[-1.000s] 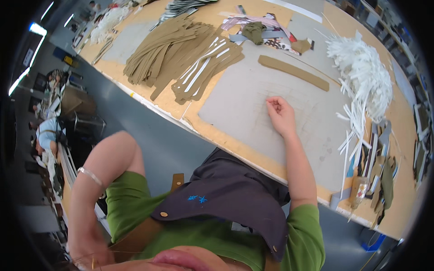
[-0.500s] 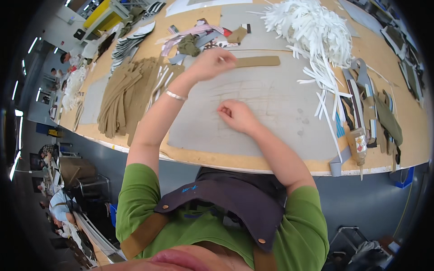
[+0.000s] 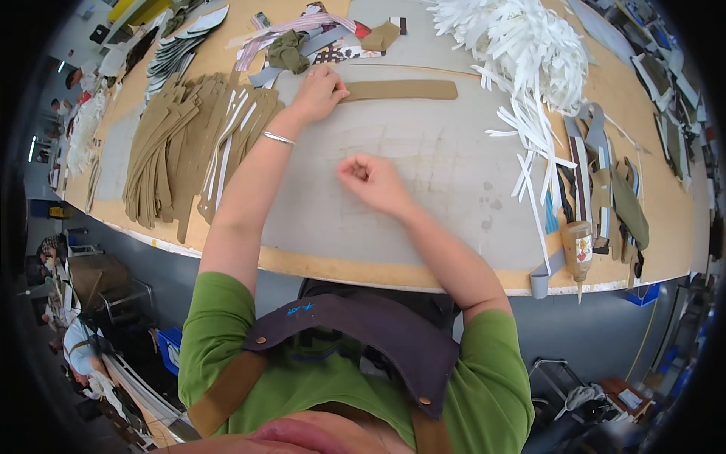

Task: Applying adhesive and lining to pre-cut leather strap components.

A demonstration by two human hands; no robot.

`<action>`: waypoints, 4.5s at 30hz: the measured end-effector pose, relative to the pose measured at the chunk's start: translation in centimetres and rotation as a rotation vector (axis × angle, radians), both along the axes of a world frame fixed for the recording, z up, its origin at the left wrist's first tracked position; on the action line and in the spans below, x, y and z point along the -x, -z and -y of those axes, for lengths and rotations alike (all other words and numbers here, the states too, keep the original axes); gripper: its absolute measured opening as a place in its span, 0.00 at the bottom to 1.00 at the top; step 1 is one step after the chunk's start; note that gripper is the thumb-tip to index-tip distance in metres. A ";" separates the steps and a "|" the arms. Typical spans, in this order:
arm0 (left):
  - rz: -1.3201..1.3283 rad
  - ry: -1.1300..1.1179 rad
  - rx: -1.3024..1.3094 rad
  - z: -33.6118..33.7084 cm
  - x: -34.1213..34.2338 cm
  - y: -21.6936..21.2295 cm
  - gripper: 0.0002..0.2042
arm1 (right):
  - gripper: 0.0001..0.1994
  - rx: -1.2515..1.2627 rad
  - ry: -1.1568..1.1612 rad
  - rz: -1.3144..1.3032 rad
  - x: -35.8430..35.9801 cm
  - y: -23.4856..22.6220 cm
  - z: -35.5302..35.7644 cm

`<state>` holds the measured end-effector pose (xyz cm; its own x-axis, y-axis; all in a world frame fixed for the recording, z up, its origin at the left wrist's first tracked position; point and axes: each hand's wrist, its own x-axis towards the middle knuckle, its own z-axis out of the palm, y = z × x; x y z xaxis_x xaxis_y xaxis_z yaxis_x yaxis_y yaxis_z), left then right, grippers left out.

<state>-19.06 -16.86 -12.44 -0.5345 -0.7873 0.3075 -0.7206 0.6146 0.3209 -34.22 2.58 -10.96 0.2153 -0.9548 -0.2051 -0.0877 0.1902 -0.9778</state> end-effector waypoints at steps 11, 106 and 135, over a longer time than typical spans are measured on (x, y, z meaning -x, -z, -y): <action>-0.322 0.284 -0.300 -11.8 1.1 -9.7 0.07 | 0.16 -0.007 0.395 0.836 10.9 -0.8 5.2; -0.087 -0.214 -0.201 -10.0 -2.6 -2.3 0.06 | 0.05 0.436 0.672 -0.982 12.5 1.5 0.9; -0.214 0.018 -0.358 -17.4 -1.9 -6.4 0.05 | 0.12 0.027 0.708 0.143 12.6 -1.6 -1.4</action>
